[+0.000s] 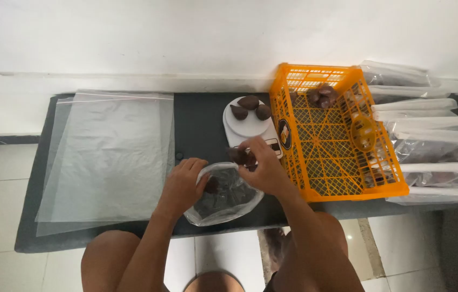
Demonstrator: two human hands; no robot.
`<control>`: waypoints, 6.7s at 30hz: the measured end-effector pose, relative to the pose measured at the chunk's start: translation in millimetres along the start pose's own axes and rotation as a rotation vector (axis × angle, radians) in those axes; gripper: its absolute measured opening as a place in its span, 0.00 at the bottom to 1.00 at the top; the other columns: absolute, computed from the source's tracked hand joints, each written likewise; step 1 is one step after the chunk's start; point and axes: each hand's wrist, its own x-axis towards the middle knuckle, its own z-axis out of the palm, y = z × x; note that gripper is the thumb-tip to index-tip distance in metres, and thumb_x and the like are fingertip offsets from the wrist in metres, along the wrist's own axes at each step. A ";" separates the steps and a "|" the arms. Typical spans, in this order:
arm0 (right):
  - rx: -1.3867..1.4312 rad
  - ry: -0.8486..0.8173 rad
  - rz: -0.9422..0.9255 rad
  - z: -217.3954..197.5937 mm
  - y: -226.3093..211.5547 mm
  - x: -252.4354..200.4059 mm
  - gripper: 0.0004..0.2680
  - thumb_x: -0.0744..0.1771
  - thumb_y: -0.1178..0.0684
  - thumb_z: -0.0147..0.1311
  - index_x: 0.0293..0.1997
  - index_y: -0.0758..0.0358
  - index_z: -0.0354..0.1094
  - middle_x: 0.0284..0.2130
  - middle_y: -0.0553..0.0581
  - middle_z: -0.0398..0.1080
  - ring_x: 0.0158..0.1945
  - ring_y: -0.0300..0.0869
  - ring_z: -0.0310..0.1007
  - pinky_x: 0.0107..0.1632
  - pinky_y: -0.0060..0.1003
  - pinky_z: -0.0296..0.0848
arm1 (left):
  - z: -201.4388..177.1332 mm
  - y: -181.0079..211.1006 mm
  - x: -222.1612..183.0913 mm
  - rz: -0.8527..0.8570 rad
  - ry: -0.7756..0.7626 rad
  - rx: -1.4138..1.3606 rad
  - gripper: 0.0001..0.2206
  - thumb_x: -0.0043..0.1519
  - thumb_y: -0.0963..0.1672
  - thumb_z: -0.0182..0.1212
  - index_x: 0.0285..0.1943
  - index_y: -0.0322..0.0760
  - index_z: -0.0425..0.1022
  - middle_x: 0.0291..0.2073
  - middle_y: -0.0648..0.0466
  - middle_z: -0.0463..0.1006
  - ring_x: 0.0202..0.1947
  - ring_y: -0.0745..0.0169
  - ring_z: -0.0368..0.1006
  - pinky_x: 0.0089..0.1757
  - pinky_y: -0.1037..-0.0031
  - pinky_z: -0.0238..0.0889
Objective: Weighing dried food items on a digital scale and placing them into plastic bags for packaging.
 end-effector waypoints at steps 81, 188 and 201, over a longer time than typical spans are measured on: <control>-0.714 0.063 -0.003 61.3 116.7 51.7 0.16 0.62 0.55 0.64 0.52 0.61 0.64 0.56 0.65 0.62 0.59 0.60 0.68 0.56 0.51 0.71 | 11.0 -2.5 -11.2 0.032 -0.034 -0.001 0.11 0.67 0.46 0.57 0.56 0.41 0.73 0.45 0.53 0.75 0.50 0.54 0.77 0.46 0.66 0.71; -0.312 -0.464 -0.197 69.1 0.7 -49.4 0.14 0.65 0.53 0.57 0.57 0.54 0.68 0.45 0.54 0.68 0.52 0.50 0.72 0.53 0.40 0.75 | 23.6 -12.3 -21.7 -0.274 -0.376 0.115 0.20 0.66 0.53 0.55 0.61 0.40 0.68 0.51 0.45 0.76 0.51 0.39 0.79 0.47 0.55 0.75; -0.510 0.116 0.030 31.4 80.1 49.5 0.22 0.62 0.58 0.62 0.64 0.69 0.63 0.60 0.70 0.62 0.66 0.61 0.61 0.67 0.51 0.60 | -23.4 13.2 -8.1 -0.168 -0.297 -0.036 0.23 0.70 0.53 0.53 0.65 0.33 0.68 0.56 0.42 0.72 0.59 0.40 0.73 0.53 0.54 0.72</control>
